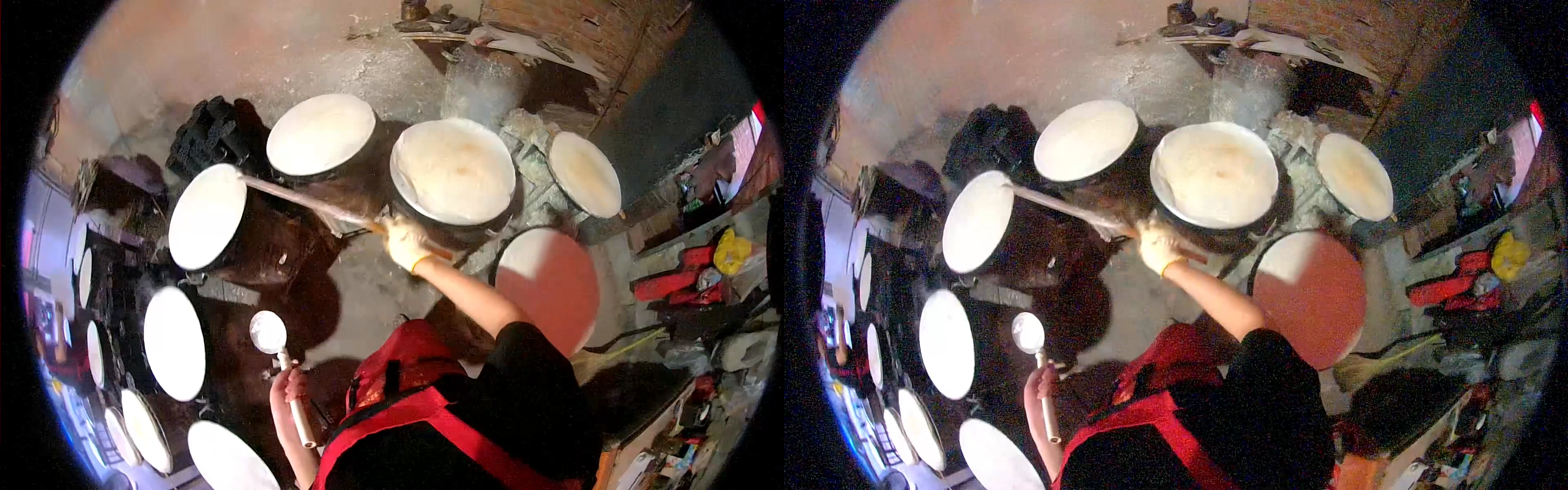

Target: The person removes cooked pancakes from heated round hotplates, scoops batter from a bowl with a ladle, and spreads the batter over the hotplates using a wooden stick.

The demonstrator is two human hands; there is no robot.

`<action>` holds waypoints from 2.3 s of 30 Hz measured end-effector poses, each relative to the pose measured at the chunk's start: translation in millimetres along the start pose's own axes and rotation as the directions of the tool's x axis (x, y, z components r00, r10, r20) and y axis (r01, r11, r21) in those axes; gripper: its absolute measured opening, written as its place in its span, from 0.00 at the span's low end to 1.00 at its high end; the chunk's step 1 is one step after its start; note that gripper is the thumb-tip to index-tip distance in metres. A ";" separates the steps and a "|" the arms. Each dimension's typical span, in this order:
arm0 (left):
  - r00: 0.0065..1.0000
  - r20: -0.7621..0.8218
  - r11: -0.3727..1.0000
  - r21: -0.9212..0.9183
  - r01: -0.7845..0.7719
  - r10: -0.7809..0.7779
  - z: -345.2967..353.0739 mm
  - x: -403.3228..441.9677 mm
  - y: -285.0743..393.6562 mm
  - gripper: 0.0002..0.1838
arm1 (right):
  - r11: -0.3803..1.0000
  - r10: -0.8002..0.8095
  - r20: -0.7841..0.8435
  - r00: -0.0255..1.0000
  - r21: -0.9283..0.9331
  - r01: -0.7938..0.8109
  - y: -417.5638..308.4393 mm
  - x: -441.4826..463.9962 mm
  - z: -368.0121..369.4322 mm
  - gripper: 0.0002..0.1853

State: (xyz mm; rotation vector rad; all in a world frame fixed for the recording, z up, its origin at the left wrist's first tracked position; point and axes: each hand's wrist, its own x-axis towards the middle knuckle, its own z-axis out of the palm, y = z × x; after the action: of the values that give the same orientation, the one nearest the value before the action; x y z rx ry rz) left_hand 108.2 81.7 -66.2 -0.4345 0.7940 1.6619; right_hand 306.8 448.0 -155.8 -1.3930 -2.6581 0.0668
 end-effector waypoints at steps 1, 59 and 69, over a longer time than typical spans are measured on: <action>0.989 0.071 0.975 -0.171 0.139 -0.128 24.1 13.8 -1.8 0.08 | 0.997 0.061 -0.024 0.998 0.058 -0.059 15.8 15.5 -17.2 0.30; 0.961 -0.059 0.714 -0.657 -0.241 0.270 -37.5 -146.1 -207.6 0.10 | 0.123 -0.526 0.543 0.655 0.811 -0.573 -25.2 -121.9 -85.1 0.22; 0.255 -0.917 0.348 -0.141 -0.927 0.308 -295.7 -274.0 -309.8 0.04 | 0.756 -0.624 0.669 -0.404 0.648 -0.094 -356.0 -385.5 -67.9 0.27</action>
State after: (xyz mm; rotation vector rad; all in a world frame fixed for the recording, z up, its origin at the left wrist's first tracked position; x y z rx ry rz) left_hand 434.0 -293.5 -173.8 -1.6853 1.0487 2.7229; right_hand 243.0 -73.4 -91.3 0.2025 -3.1875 2.9120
